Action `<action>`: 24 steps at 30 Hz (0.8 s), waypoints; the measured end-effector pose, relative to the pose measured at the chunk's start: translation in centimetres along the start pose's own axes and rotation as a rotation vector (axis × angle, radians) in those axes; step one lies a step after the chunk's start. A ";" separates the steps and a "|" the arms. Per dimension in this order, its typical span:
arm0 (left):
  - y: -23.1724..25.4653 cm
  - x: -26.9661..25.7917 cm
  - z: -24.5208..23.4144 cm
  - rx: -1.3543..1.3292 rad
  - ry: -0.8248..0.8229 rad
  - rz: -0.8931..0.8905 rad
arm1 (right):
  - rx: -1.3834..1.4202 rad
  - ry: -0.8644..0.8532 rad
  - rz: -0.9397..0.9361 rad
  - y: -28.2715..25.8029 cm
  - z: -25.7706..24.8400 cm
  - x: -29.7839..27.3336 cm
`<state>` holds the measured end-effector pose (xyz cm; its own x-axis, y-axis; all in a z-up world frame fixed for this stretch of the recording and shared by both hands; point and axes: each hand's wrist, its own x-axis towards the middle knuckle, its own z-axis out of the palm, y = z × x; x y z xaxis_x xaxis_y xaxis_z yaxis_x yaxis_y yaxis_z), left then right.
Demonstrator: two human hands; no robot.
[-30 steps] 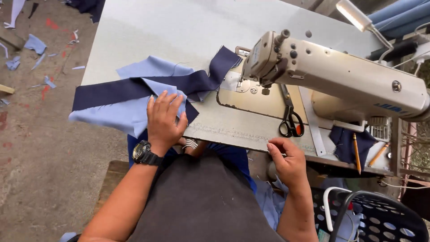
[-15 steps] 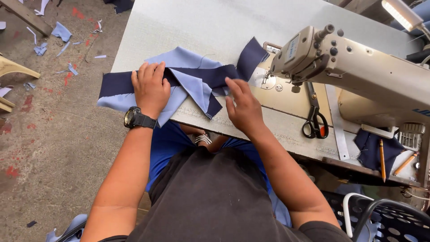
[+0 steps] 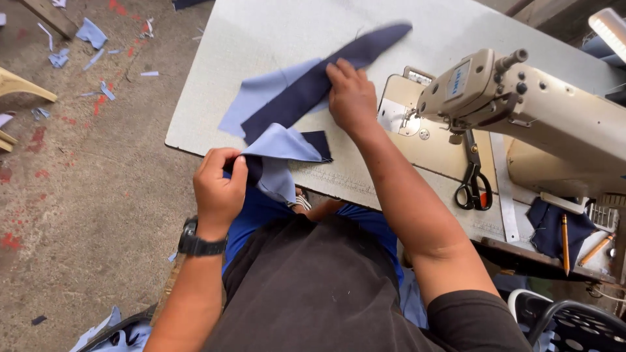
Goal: The person aligns a dark blue fabric strip on a light blue fabric piece, then uses a ruler and a red marker to draw straight lines along the edges. They then use scissors to cut the dark blue fabric along the marked lines.
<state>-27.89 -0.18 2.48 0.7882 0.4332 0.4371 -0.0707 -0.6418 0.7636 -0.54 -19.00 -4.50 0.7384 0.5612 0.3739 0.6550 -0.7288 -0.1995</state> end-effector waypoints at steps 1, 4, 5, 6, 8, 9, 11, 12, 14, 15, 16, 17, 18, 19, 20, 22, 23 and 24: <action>0.5 -0.9 -0.4 -0.002 -0.006 -0.011 | -0.001 -0.012 0.003 -1.0 -1.1 -0.2; 1.8 -2.8 -1.6 -0.056 -0.021 -0.231 | 0.059 0.092 0.131 -5.1 -4.8 -1.3; 2.0 -3.2 -1.8 -0.042 -0.022 -0.266 | 0.086 0.207 -0.009 -6.9 -6.3 -2.3; 2.4 -3.5 -2.1 -0.029 -0.020 -0.302 | 0.112 0.321 -0.153 -8.7 -7.8 -3.3; 2.4 -4.0 -2.4 -0.035 -0.080 -0.333 | 0.436 0.164 -0.201 -11.2 -8.0 -7.3; 2.5 -4.6 -2.6 -0.037 -0.149 -0.367 | 0.759 -0.005 -0.236 -12.4 -8.0 -9.6; 4.2 -4.5 -3.4 -0.089 -0.223 -0.396 | 0.792 -0.117 -0.271 -14.1 -9.5 -12.5; 4.9 -4.4 -3.7 -0.137 -0.292 -0.422 | 0.826 -0.227 -0.311 -14.9 -10.1 -13.8; 6.0 -3.4 -4.5 -0.182 -0.399 -0.409 | 0.858 -0.276 -0.260 -13.3 -9.2 -15.4; 6.7 -3.3 -5.0 -0.227 -0.508 -0.396 | 0.890 -0.324 -0.206 -12.7 -9.0 -16.8; 6.6 -3.4 -5.1 -0.227 -0.516 -0.401 | 0.894 -0.327 -0.197 -11.9 -11.3 -16.9; 6.8 -3.5 -5.2 -0.264 -0.616 -0.404 | 0.909 -0.421 -0.075 -11.1 -13.8 -16.9; 6.9 -3.1 -5.2 -0.298 -0.712 -0.390 | 0.917 -0.501 0.041 -10.2 -16.2 -16.4; 6.9 -2.8 -5.2 -0.296 -0.716 -0.381 | 0.916 -0.491 0.042 -9.5 -17.5 -16.4; 7.0 -2.7 -5.0 -0.315 -0.791 -0.400 | 0.861 -0.480 0.110 -8.8 -18.9 -16.9; 7.0 -2.5 -4.5 -0.332 -0.876 -0.402 | 0.802 -0.453 0.184 -7.2 -21.2 -17.8; 6.9 -2.4 -4.2 -0.341 -0.905 -0.398 | 0.791 -0.434 0.229 -6.5 -22.1 -18.3; 6.8 -2.4 -4.0 -0.350 -0.938 -0.400 | 0.782 -0.419 0.279 -5.8 -23.1 -18.9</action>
<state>-32.68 -3.04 8.51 0.9367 -0.1817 -0.2992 0.2423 -0.2805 0.9288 -22.02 -34.42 10.49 0.7834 0.6122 -0.1073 0.2541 -0.4729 -0.8437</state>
